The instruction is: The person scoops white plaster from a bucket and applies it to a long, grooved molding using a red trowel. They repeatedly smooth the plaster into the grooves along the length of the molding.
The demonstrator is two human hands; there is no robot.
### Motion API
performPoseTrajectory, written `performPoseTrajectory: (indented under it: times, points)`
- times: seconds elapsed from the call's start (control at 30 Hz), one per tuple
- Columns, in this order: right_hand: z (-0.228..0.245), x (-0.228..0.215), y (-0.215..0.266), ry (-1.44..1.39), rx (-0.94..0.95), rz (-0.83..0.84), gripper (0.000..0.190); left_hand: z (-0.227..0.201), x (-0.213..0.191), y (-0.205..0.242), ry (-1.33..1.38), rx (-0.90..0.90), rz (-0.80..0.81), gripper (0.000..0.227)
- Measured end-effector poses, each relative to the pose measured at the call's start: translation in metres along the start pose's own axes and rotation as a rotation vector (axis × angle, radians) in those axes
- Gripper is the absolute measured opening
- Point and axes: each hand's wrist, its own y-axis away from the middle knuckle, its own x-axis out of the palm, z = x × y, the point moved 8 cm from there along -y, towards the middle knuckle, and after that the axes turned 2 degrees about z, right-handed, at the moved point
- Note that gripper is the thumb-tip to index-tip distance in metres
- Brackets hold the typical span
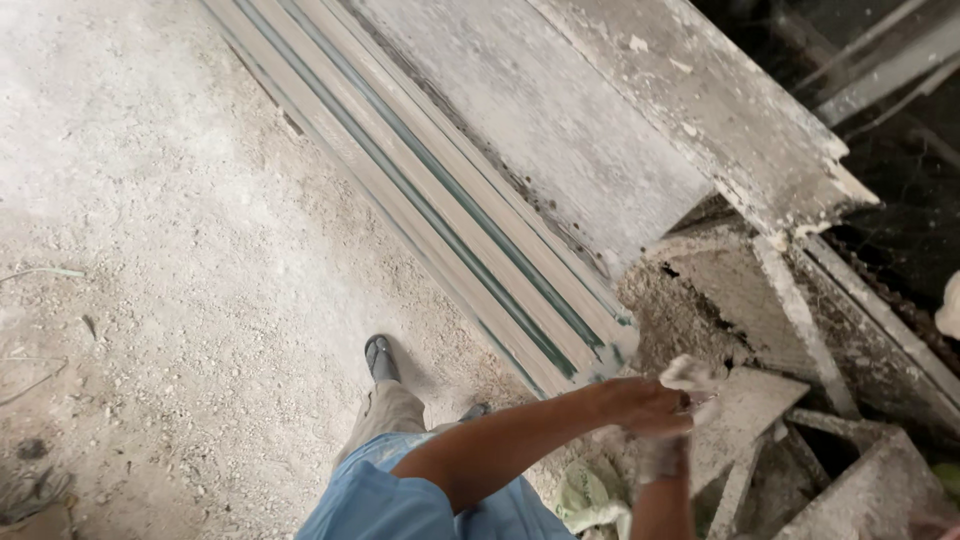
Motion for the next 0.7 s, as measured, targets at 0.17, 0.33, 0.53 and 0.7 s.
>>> performPoseTrajectory:
  times: [0.17,0.33,0.53,0.7]
  points:
    - [0.083,0.054,-0.031,-0.397,-0.165,0.253,0.043,0.002,-0.063,0.06,0.421,0.154,0.058,0.058]
    - [0.026,0.165,-0.057,-0.511,0.083,0.463,0.054,0.06,-0.191,0.197,0.882,0.331,-0.363,0.064]
    - [-0.129,0.346,-0.068,-0.302,0.36,0.358,0.054,0.165,-0.306,0.373,1.37,0.377,-0.734,0.061]
    - [-0.247,0.549,-0.064,-0.222,0.483,0.393,0.051,0.273,-0.396,0.498,1.407,0.362,-0.963,0.049]
